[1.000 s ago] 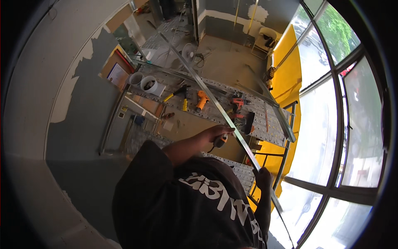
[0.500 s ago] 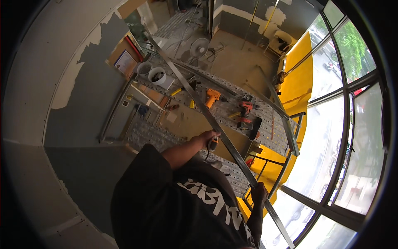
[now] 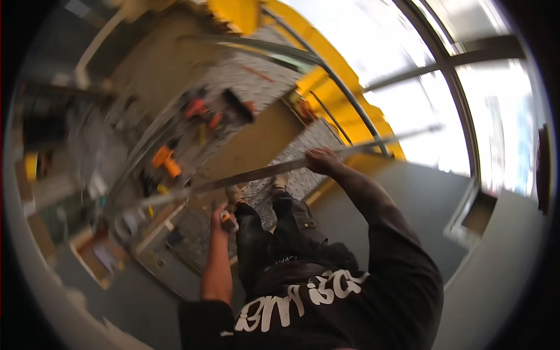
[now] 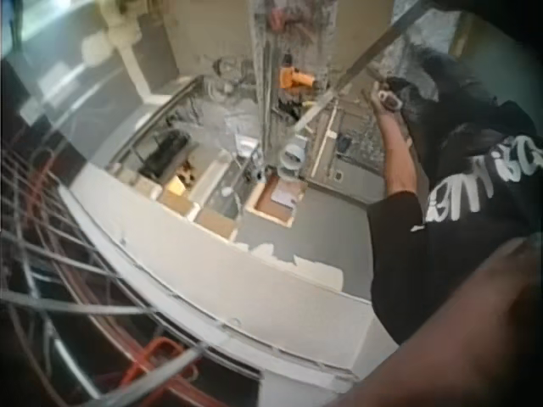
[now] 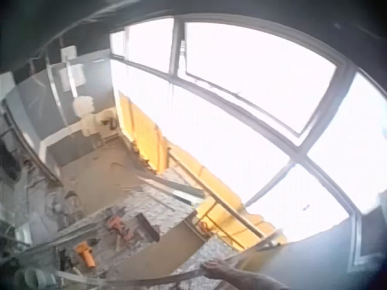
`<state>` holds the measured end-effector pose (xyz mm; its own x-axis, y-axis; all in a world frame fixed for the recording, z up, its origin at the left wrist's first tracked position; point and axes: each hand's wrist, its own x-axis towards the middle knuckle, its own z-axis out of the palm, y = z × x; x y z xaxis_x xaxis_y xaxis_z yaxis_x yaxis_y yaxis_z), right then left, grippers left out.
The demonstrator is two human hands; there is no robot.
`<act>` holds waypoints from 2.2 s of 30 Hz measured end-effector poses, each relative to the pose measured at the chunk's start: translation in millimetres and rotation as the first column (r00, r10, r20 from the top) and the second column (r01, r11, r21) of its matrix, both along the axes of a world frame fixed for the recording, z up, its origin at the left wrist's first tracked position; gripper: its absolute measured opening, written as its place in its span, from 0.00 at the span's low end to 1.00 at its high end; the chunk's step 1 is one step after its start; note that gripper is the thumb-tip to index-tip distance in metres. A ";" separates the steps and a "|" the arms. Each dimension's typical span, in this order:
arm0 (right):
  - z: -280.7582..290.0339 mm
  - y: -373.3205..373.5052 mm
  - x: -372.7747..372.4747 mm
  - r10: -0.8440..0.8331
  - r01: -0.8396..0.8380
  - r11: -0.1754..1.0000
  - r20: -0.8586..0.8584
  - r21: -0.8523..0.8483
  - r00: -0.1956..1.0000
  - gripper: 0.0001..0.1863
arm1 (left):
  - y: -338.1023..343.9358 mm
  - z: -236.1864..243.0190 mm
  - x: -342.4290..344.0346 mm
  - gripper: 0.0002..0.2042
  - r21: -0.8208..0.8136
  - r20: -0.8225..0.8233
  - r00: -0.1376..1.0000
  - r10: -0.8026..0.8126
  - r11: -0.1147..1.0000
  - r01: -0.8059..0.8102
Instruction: The person measures a metal track on a ceiling with a tape measure, uses snips to cut a metal stud while standing on scaffolding, and marks a metal piece with a pencil and a square.
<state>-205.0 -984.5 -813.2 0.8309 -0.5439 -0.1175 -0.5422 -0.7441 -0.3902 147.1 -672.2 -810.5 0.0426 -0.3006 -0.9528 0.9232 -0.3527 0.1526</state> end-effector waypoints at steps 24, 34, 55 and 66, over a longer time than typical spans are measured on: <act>-206.0 17.7 2.5 -0.246 0.292 0.954 -0.375 0.069 0.894 0.05 | 67.6 81.6 -116.1 0.18 0.350 0.092 0.451 -0.888 0.453 0.820; -110.5 46.5 4.4 -0.242 0.287 0.951 -0.305 0.111 0.921 0.30 | 70.5 86.2 -89.5 0.17 0.421 0.430 0.188 -0.883 0.380 0.823; 301.7 200.9 195.5 -0.588 0.326 0.730 0.309 0.601 0.747 0.35 | -71.7 242.1 -8.7 0.19 -0.640 0.507 0.852 -0.129 0.606 0.473; 288.0 254.0 3.1 -0.607 0.454 0.756 0.243 0.472 0.757 0.23 | -172.0 315.2 22.0 0.22 -0.939 0.237 0.948 0.211 0.302 0.167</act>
<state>-201.9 -730.6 -525.3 0.4371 -0.8861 -0.1543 -0.5650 -0.1371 -0.8136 169.1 -844.2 -495.3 0.2471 -0.9675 0.0533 0.7752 0.2304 0.5882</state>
